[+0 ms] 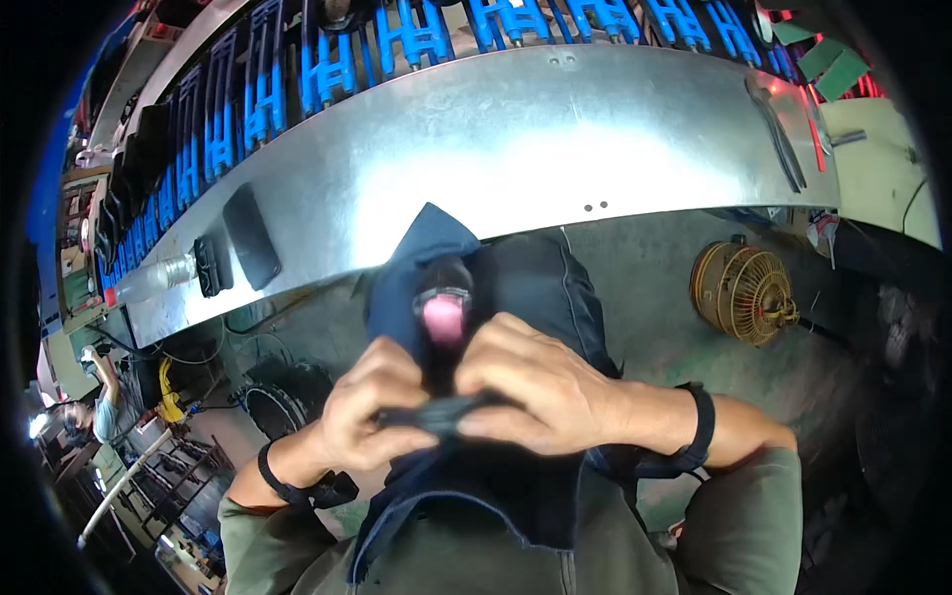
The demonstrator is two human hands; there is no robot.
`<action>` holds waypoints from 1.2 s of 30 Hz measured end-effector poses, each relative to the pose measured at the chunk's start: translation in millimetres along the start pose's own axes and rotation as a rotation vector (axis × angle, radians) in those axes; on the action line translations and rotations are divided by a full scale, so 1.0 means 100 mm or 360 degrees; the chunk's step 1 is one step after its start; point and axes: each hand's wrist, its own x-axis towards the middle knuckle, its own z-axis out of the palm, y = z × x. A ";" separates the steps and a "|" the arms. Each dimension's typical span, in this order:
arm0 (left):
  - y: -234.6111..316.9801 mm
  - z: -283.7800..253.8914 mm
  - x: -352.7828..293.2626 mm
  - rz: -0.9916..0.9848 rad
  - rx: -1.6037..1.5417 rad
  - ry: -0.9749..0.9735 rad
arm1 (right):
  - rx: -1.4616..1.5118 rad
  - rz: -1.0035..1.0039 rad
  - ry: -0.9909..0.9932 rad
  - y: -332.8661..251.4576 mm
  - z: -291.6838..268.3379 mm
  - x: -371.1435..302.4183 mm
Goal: Insert a shoe last into a shoe upper and position it for the assembly line.
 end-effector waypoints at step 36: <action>1.32 0.29 -0.59 0.0798 0.0126 0.0506 | 0.0747 -0.0805 0.0853 -1.45 0.90 0.01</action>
